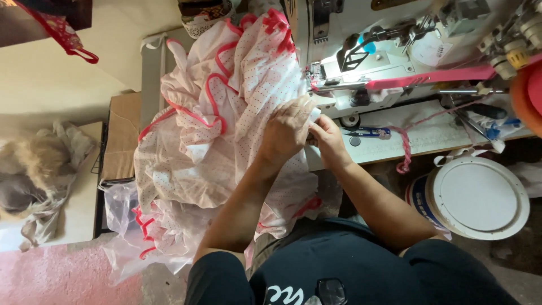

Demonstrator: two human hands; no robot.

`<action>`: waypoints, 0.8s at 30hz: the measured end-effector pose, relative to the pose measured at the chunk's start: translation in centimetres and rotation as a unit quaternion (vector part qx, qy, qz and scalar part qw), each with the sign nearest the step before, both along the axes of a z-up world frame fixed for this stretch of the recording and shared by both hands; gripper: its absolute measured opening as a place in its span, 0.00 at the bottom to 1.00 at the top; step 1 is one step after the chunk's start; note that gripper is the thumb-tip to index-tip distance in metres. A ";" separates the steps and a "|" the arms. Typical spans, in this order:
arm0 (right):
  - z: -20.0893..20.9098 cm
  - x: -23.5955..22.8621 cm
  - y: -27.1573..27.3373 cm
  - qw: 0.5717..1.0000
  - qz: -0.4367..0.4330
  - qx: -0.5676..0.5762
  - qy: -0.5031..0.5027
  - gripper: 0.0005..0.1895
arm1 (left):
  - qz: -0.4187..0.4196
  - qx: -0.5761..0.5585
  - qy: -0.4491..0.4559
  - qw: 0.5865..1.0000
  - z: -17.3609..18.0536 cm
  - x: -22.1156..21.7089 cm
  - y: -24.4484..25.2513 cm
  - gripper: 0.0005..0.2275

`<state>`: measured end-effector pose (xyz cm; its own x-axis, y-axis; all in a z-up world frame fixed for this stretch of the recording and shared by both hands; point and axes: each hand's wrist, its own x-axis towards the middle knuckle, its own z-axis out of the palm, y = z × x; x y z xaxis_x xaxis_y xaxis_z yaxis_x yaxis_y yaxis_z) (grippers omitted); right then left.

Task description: Sorting and inspecting white fabric garments with pink trim at a sewing workstation.

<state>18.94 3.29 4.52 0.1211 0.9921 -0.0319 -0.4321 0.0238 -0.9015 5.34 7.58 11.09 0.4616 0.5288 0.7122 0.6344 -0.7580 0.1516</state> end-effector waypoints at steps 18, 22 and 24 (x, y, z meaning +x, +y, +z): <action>0.7 -0.5 -0.1 0.999 0.012 -0.018 0.050 0.08 | 0.115 -0.064 0.079 0.988 1.0 1.1 1.4 0.21; -1.8 -0.1 0.9 0.998 -0.006 -0.027 0.058 0.06 | 0.116 -0.064 0.068 0.989 0.8 0.8 2.2 0.20; -4.1 0.2 2.1 0.998 -0.012 -0.027 0.063 0.06 | 0.114 -0.063 0.063 0.989 0.3 0.5 3.3 0.19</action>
<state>19.13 5.39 0.40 0.1366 0.9853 -0.1022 -0.5423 -0.0120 -0.8401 5.81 10.86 11.40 0.4005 0.7102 0.5791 0.8068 -0.5728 0.1445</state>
